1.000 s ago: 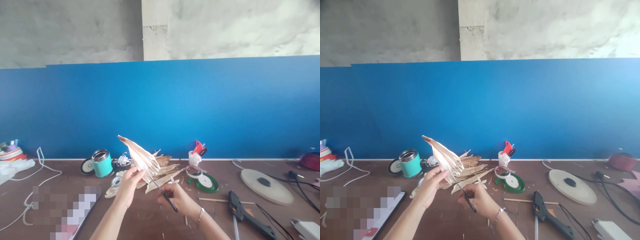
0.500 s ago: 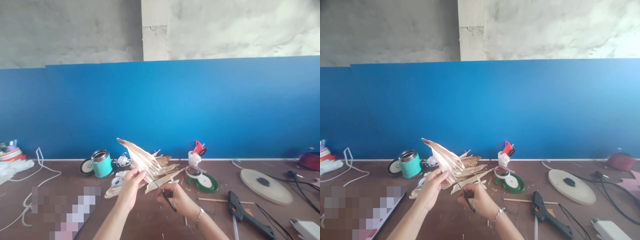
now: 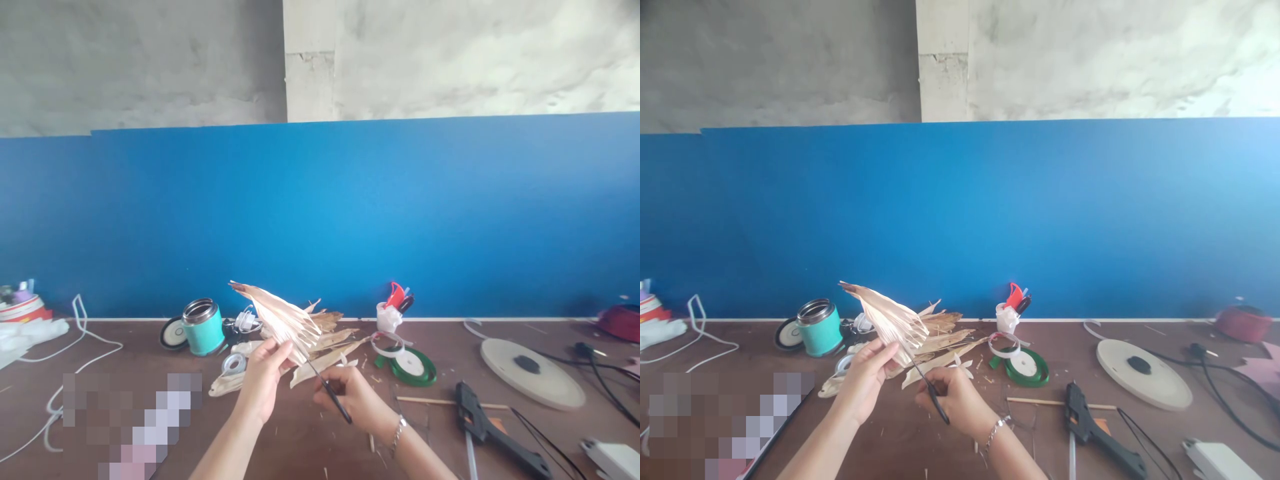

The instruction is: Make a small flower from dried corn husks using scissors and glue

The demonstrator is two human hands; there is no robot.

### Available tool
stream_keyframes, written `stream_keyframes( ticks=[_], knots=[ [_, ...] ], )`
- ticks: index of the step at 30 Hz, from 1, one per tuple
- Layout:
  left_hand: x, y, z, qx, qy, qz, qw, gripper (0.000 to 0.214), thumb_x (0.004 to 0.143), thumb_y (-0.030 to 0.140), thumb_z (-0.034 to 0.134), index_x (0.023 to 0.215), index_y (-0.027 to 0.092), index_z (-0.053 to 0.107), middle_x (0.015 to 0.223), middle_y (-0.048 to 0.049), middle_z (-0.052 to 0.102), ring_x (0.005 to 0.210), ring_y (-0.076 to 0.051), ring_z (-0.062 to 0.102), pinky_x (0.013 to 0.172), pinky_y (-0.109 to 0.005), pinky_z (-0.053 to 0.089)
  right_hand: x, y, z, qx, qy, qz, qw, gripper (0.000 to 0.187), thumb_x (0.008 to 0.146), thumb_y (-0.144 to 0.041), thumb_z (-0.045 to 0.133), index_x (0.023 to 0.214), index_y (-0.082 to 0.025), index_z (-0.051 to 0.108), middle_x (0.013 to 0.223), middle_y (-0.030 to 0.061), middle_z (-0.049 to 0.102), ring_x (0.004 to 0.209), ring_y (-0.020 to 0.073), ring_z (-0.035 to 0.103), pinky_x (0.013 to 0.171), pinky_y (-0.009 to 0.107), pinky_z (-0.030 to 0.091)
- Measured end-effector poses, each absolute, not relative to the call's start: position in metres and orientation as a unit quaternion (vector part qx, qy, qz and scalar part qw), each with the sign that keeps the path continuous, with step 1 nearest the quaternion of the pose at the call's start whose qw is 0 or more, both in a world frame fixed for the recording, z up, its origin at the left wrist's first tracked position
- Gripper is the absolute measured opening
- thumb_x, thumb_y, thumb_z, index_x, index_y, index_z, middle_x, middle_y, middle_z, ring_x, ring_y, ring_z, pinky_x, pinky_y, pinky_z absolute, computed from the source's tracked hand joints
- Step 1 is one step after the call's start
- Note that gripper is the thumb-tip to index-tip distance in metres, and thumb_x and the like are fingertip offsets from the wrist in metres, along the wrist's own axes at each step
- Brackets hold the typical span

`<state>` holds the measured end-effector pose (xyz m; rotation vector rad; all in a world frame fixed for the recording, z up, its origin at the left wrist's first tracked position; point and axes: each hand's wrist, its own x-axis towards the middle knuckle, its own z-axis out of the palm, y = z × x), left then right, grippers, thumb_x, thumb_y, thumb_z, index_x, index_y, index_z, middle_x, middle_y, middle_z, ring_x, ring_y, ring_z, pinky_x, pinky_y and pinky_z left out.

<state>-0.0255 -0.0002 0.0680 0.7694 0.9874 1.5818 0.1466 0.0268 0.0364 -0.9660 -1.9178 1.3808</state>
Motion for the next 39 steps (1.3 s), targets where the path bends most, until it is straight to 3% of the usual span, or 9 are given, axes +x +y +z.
stream_keyframes(
  ticks=[11,24,39],
  knots=[
    [-0.013,-0.004,0.066,0.284,0.39,0.698,0.529,0.023,0.059,0.025,0.079,0.055,0.014,0.059,0.057,0.0022,0.057,0.059,-0.009,0.053,0.059,-0.02,0.045,0.144,0.022,0.04,-0.357,-0.694,0.546,0.305,0.014,0.068,-0.025,0.068,0.071,-0.013,0.061,0.048,-0.0069,0.043,0.044,0.0053,0.033,0.042,0.018,0.025],
    [-0.013,-0.003,0.056,0.312,0.401,0.672,0.538,0.017,0.065,0.026,0.075,0.075,0.014,0.069,0.069,-0.0011,0.063,0.067,-0.011,0.056,0.066,-0.022,0.045,0.144,0.023,0.041,-0.35,-0.692,0.548,0.313,0.015,0.065,-0.024,0.07,0.07,-0.012,0.062,0.052,-0.0057,0.046,0.048,0.0063,0.036,0.046,0.018,0.03],
    [0.0,-0.009,0.062,0.286,0.377,0.694,0.543,0.019,0.061,0.027,0.078,0.064,0.014,0.064,0.059,0.0025,0.06,0.058,-0.009,0.053,0.062,-0.021,0.045,0.141,0.022,0.035,-0.341,-0.686,0.553,0.328,0.022,0.068,-0.033,0.069,0.072,-0.014,0.058,0.053,-0.0054,0.044,0.049,0.007,0.036,0.045,0.019,0.028]
  ],
)
